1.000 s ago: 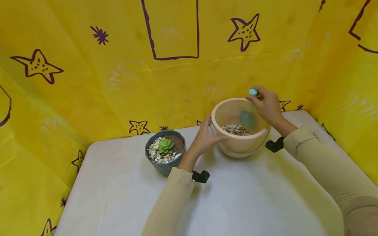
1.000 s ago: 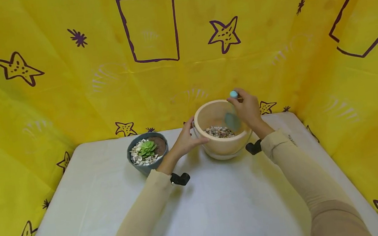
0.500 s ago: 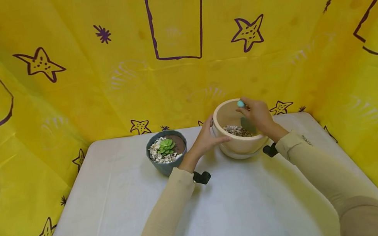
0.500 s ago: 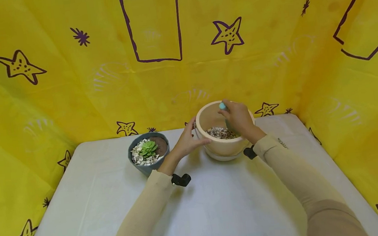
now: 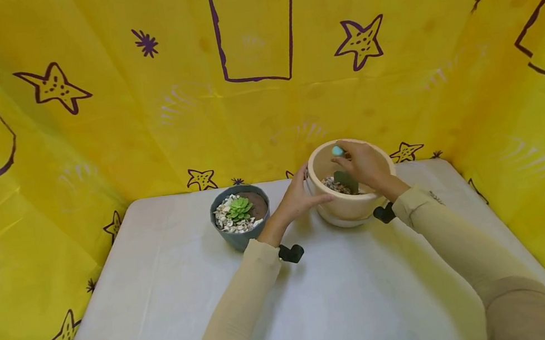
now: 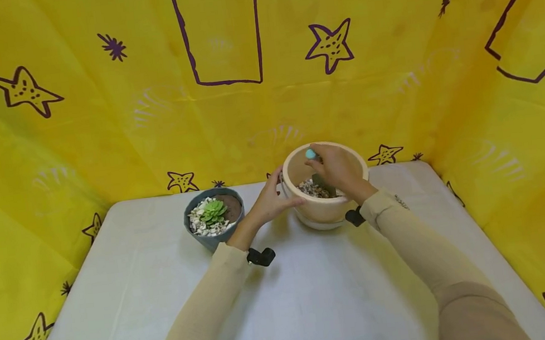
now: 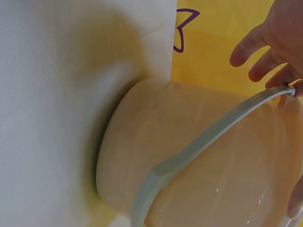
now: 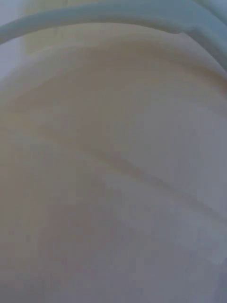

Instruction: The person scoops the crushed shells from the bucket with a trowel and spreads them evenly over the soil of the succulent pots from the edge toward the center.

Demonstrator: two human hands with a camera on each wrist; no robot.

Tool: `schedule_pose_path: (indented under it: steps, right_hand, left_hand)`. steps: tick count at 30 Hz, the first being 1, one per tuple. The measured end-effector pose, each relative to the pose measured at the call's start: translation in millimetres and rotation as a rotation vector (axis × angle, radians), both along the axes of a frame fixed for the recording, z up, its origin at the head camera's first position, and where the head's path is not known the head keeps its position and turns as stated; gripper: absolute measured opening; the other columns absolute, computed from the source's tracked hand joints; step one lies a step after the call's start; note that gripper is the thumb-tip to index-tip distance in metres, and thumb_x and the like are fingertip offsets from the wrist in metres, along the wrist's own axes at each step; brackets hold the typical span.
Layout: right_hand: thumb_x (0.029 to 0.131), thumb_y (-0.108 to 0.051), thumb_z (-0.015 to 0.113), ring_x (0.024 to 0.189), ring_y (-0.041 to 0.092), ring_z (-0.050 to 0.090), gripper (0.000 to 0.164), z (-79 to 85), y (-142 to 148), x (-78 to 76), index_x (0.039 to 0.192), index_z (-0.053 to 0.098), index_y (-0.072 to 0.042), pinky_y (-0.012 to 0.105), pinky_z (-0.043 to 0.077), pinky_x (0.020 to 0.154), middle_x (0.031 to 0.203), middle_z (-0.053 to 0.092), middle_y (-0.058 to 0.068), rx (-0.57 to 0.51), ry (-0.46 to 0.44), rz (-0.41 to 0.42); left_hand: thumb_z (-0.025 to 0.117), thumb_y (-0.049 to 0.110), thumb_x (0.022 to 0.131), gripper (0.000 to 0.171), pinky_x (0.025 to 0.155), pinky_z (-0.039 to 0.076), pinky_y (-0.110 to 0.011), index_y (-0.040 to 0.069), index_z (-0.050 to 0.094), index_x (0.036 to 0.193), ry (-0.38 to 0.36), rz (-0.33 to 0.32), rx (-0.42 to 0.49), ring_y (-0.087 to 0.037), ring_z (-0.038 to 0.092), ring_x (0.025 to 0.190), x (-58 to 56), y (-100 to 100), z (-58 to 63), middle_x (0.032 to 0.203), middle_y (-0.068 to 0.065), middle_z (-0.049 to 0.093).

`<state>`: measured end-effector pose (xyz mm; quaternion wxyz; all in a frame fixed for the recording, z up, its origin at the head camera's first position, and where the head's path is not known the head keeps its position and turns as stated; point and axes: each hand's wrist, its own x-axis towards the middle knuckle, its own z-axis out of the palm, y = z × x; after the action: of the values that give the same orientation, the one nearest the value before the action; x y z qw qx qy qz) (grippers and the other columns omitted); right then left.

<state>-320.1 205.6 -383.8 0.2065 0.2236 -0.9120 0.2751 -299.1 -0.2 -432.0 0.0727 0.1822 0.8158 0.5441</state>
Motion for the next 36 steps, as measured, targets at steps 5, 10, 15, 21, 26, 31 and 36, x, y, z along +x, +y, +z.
schedule_pose_path:
  steps: [5,10,15,21,26,31,36]
  right_hand:
    - [0.092,-0.013,0.067,0.086,0.039,0.071,0.019,0.2,7.3,0.9,0.101,0.062,0.002,0.048,0.057,0.072,0.093,0.070,0.024,-0.051,0.037,-0.025]
    - [0.092,-0.011,0.067,0.085,0.042,0.071,0.018,0.4,12.7,-1.6,0.098,0.059,0.004,0.050,0.058,0.070,0.088,0.068,0.026,-0.058,0.100,-0.074]
    - [0.097,-0.015,0.060,0.070,0.035,0.061,0.023,6.2,8.1,-3.5,0.103,0.056,0.007,0.042,0.049,0.062,0.081,0.060,0.023,0.005,0.015,-0.124]
    - [0.103,-0.019,0.049,0.062,0.025,0.049,0.028,9.9,-8.9,-5.6,0.111,0.052,0.008,0.033,0.040,0.059,0.078,0.054,0.017,0.000,-0.167,-0.042]
    - [0.102,-0.019,0.051,0.057,0.019,0.043,0.026,6.7,-6.4,-6.2,0.112,0.054,0.004,0.029,0.037,0.056,0.074,0.053,0.014,-0.050,-0.217,0.008]
    - [0.101,-0.023,0.053,0.068,0.027,0.058,0.036,10.4,3.6,-4.8,0.123,0.056,0.006,0.030,0.047,0.061,0.092,0.065,0.024,-0.092,-0.299,0.019]
    - [0.100,-0.024,0.054,0.100,0.042,0.066,0.045,15.8,13.9,-5.8,0.132,0.051,0.009,0.038,0.059,0.079,0.113,0.063,0.029,-0.199,-0.443,0.037]
  left_hand:
    - [0.084,0.041,0.074,0.110,0.118,0.025,-0.055,0.025,0.015,0.157,0.010,0.001,0.004,-0.027,0.022,0.150,-0.3,1.1,-0.3,0.163,-0.004,0.021]
    - [0.084,0.042,0.074,0.109,0.118,0.025,-0.054,0.025,0.015,0.157,0.006,-0.003,0.006,-0.026,0.022,0.150,-0.6,1.1,0.2,0.163,-0.004,0.021]
    - [0.083,0.046,0.073,0.111,0.118,0.026,-0.054,0.025,0.014,0.157,0.004,0.003,-0.015,-0.027,0.023,0.150,-1.9,0.0,1.6,0.163,-0.004,0.022]
    - [0.083,0.044,0.074,0.110,0.118,0.027,-0.054,0.021,0.015,0.157,0.004,0.006,-0.015,-0.027,0.024,0.149,-3.4,-1.8,1.7,0.162,-0.006,0.023]
    - [0.083,0.043,0.075,0.108,0.118,0.026,-0.053,0.024,0.015,0.157,-0.012,-0.009,-0.006,-0.026,0.022,0.150,-3.4,0.9,-2.0,0.163,-0.004,0.022]
    - [0.082,0.045,0.075,0.111,0.118,0.026,-0.053,0.021,0.013,0.157,0.000,-0.009,-0.030,-0.028,0.023,0.150,-2.8,0.0,-0.5,0.163,-0.006,0.022]
    - [0.083,0.043,0.075,0.110,0.118,0.025,-0.054,0.020,0.014,0.157,0.000,0.000,-0.031,-0.028,0.023,0.150,-3.7,0.1,-0.3,0.162,-0.007,0.022]
